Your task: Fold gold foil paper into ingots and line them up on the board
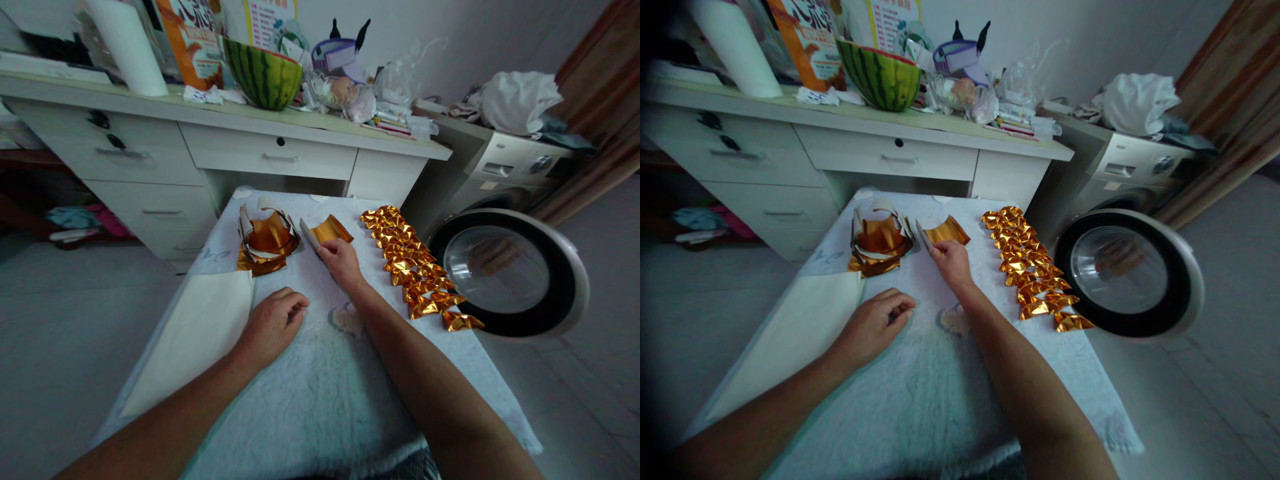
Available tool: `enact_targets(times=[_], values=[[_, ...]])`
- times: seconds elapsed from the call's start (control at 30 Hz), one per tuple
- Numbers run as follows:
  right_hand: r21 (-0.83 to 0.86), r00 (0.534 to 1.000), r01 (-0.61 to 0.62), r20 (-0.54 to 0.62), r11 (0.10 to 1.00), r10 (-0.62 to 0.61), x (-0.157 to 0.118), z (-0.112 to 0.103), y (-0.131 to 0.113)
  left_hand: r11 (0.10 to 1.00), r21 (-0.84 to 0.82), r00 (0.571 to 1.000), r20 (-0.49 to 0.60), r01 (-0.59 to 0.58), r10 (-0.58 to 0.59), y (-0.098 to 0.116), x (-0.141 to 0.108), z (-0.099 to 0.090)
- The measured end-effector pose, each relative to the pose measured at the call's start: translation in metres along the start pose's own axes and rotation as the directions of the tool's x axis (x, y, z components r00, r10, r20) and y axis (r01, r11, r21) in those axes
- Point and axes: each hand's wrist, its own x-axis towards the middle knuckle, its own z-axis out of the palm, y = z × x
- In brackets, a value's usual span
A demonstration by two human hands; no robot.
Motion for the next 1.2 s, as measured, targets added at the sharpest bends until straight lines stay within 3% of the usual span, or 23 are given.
enact_targets(times=[0.2,0.43,0.53,0.67,0.83,1.07,1.2], values=[[0.121,0.996,-0.083,-0.014,0.989,0.085,-0.002,-0.003,0.003,1.000,0.000,1.000,-0.007,-0.009,0.009,0.001,0.000,0.000],[0.196,0.995,-0.082,-0.043,0.977,0.092,-0.025,-0.032,-0.004,1.000,-0.021,1.000,-0.005,-0.016,0.015,0.000,0.000,0.000],[0.215,0.997,-0.069,0.041,0.974,0.062,-0.040,-0.046,-0.003,0.999,-0.041,0.999,-0.052,0.016,-0.018,0.000,0.000,0.000],[0.240,0.990,0.012,0.134,0.971,-0.046,-0.061,-0.063,0.002,0.995,-0.047,0.970,-0.224,0.089,-0.097,-0.001,-0.001,0.001],[0.339,0.950,-0.021,0.301,0.940,-0.088,-0.080,-0.075,0.004,0.998,-0.025,0.953,-0.299,0.052,-0.057,-0.003,0.000,0.003],[0.386,0.908,-0.132,0.417,0.913,-0.045,-0.086,-0.078,0.006,1.000,-0.007,0.978,-0.208,0.013,-0.015,0.000,0.001,0.000],[0.404,0.892,-0.163,0.451,0.900,-0.041,-0.086,-0.080,0.006,0.999,0.004,0.997,-0.071,-0.036,0.036,0.001,0.002,-0.005]])
